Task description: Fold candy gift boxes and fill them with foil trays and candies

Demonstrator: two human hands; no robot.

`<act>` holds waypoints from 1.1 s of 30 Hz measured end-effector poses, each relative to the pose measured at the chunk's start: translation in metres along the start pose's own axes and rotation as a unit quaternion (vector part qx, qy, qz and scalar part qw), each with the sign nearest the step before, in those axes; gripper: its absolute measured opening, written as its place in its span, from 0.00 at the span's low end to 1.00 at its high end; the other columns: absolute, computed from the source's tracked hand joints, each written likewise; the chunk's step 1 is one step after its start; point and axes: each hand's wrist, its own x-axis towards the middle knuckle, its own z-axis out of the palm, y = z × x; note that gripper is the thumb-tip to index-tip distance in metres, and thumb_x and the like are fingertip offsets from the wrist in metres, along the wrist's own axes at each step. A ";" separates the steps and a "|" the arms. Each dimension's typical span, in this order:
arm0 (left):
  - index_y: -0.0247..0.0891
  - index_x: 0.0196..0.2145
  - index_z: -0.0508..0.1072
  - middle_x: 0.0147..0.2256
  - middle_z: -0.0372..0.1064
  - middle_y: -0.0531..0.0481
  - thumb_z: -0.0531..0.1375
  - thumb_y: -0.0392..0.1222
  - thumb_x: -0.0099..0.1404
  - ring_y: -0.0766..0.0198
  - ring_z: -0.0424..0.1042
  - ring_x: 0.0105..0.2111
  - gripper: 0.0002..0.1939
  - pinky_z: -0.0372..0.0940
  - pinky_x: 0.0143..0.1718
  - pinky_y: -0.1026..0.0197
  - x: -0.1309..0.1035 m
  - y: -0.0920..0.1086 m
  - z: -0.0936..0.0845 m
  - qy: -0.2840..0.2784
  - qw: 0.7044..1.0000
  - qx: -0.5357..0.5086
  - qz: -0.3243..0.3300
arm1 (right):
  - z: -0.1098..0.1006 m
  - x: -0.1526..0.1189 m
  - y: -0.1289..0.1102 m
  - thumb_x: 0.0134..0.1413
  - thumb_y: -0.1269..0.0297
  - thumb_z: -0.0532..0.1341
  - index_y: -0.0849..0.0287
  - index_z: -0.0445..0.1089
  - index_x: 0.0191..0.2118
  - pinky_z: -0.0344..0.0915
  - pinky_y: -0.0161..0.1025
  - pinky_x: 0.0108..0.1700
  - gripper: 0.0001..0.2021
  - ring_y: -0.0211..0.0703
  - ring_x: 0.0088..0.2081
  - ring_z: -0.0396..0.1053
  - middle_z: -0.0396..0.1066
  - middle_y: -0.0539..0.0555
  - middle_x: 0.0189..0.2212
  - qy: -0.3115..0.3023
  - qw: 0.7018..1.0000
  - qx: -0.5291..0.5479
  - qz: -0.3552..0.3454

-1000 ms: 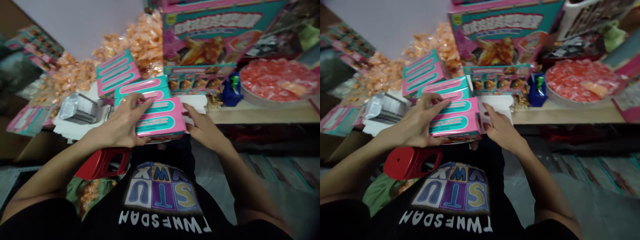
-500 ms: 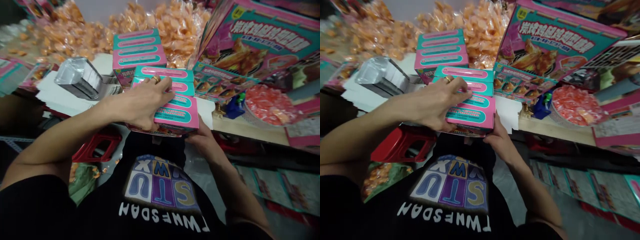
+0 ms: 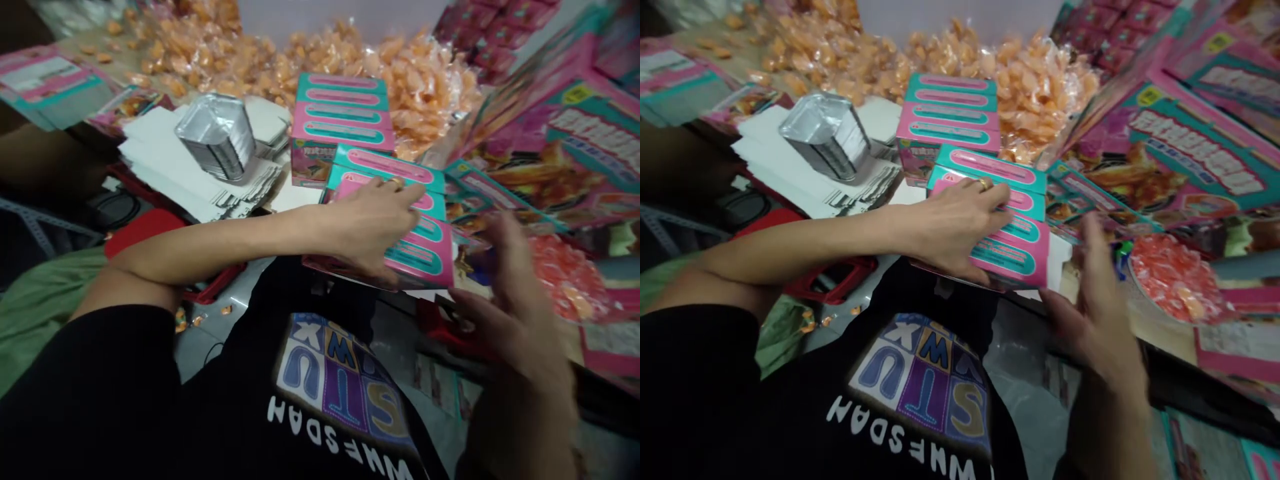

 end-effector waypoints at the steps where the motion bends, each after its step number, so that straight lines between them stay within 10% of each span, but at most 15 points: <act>1: 0.35 0.50 0.82 0.62 0.73 0.33 0.79 0.57 0.58 0.31 0.71 0.65 0.30 0.61 0.70 0.34 -0.001 0.003 -0.005 0.016 1.000 -0.004 0.003 | -0.008 0.008 -0.015 0.72 0.52 0.61 0.40 0.34 0.87 0.46 0.80 0.81 0.48 0.78 0.83 0.39 0.36 0.50 0.86 -0.015 0.998 -0.047 -0.032; 5: 0.40 0.51 0.79 0.62 0.76 0.39 0.62 0.47 0.77 0.49 0.74 0.65 0.12 0.65 0.69 0.44 -0.043 0.009 -0.015 0.212 0.976 -0.033 -0.028 | -0.011 0.052 -0.058 0.71 0.54 0.61 0.45 0.28 0.87 0.45 0.87 0.78 0.51 0.87 0.81 0.42 0.36 0.58 0.85 -0.066 0.973 -0.129 -0.179; 9: 0.43 0.42 0.74 0.41 0.78 0.46 0.62 0.46 0.75 0.57 0.79 0.43 0.06 0.74 0.49 0.50 -0.129 -0.006 0.024 0.431 0.842 -0.185 -0.267 | 0.004 0.079 -0.066 0.72 0.57 0.60 0.50 0.42 0.85 0.63 0.84 0.70 0.43 0.87 0.76 0.56 0.51 0.69 0.80 -0.129 0.952 -0.168 -0.220; 14: 0.39 0.42 0.71 0.35 0.80 0.48 0.73 0.56 0.68 0.63 0.78 0.32 0.21 0.72 0.33 0.62 -0.175 -0.009 0.097 0.207 0.631 -0.568 -0.486 | 0.018 0.077 -0.074 0.70 0.65 0.61 0.49 0.53 0.82 0.76 0.70 0.57 0.39 0.78 0.64 0.72 0.65 0.72 0.69 -0.134 0.922 -0.254 -0.259; 19: 0.38 0.50 0.74 0.44 0.82 0.45 0.81 0.60 0.60 0.63 0.84 0.42 0.33 0.78 0.46 0.61 -0.154 0.001 0.116 0.253 0.458 -0.741 -0.421 | 0.029 0.062 -0.082 0.65 0.68 0.65 0.46 0.58 0.79 0.76 0.65 0.52 0.40 0.75 0.61 0.72 0.69 0.70 0.63 -0.113 0.912 -0.282 -0.276; 33: 0.38 0.51 0.69 0.39 0.79 0.51 0.84 0.43 0.52 0.65 0.79 0.37 0.37 0.72 0.44 0.60 -0.144 0.001 0.131 0.277 0.414 -0.785 -0.369 | -0.017 0.094 -0.076 0.67 0.69 0.57 0.26 0.44 0.83 0.72 0.55 0.29 0.46 0.67 0.40 0.72 0.67 0.64 0.49 -0.203 0.913 -0.242 -0.259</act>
